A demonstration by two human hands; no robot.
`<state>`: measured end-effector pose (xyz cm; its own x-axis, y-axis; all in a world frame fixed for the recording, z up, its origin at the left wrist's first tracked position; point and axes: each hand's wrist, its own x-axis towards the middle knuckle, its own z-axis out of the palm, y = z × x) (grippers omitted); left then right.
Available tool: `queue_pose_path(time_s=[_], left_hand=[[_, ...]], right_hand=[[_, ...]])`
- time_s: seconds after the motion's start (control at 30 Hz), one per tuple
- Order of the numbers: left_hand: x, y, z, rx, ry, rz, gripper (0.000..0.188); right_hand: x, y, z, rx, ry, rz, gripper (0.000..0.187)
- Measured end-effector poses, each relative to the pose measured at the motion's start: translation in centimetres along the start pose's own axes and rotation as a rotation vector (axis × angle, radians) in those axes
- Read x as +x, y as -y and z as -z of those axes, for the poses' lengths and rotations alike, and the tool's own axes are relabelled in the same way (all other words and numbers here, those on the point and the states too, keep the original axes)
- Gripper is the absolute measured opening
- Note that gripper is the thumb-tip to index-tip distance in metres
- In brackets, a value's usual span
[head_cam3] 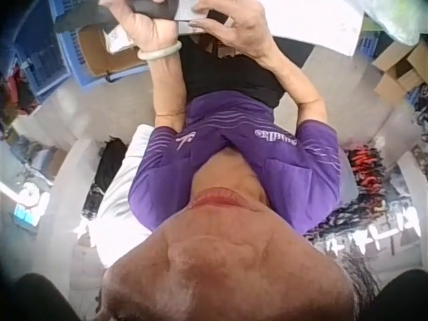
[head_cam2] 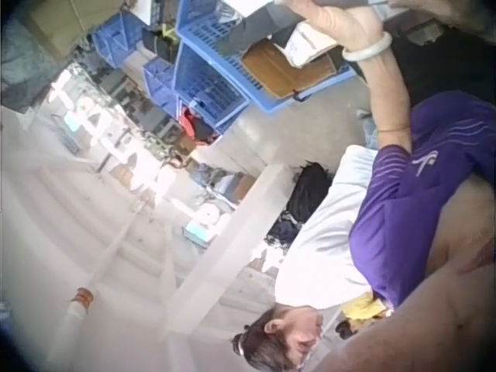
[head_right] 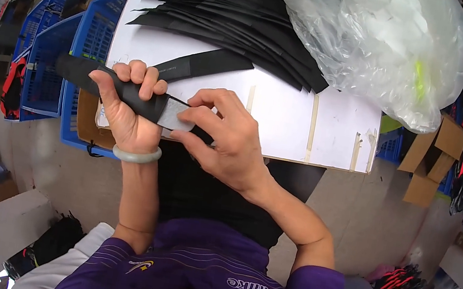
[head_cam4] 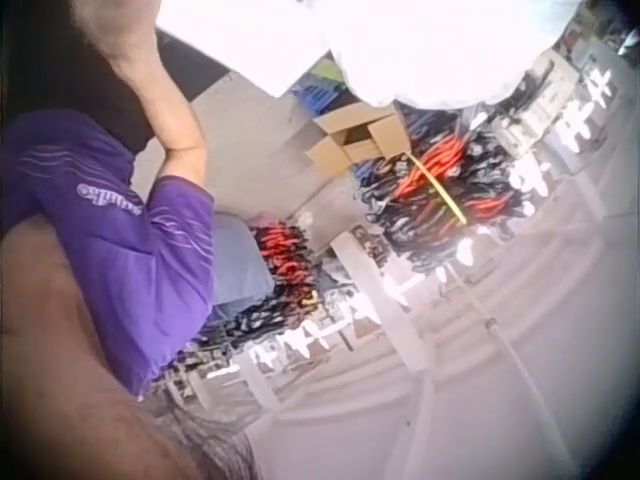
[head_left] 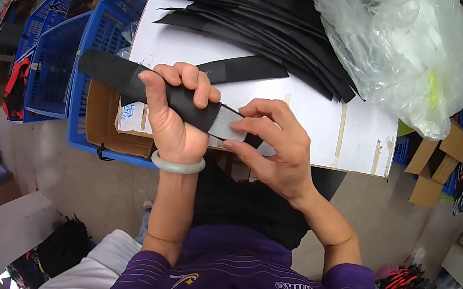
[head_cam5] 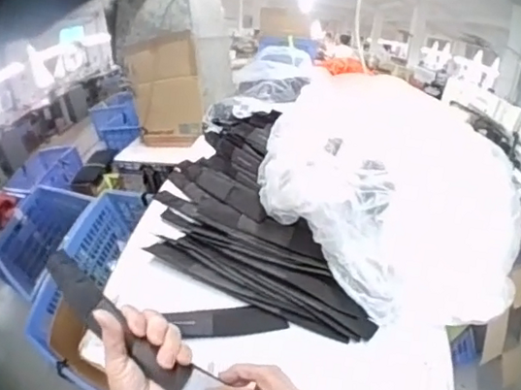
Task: Attach adhesive padding to black straps at a factory workstation.
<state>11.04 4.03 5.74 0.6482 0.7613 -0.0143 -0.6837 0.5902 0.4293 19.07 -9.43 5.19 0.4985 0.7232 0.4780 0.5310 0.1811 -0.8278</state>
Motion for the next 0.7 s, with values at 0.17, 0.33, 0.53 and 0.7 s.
queue_pose_path(time_s=[0.17,0.33,0.53,0.7], left_hand=[[0.9,1.0,0.4,0.021,-0.018,0.015,0.042],[1.2,1.5,0.3,-0.061,0.076,0.064,0.043],[1.5,2.6,-0.9,0.039,0.038,-0.028,0.039],[1.8,3.1,-1.1,-0.074,0.078,0.070,0.040]], right_hand=[[-0.5,0.4,0.9,-0.220,-0.010,-0.046,0.026],[-0.7,0.0,1.4,-0.105,-0.058,-0.117,0.028],[-0.8,-0.1,1.5,-0.043,-0.151,-0.137,0.019],[-0.7,-0.6,1.6,0.080,-0.163,-0.129,0.015]])
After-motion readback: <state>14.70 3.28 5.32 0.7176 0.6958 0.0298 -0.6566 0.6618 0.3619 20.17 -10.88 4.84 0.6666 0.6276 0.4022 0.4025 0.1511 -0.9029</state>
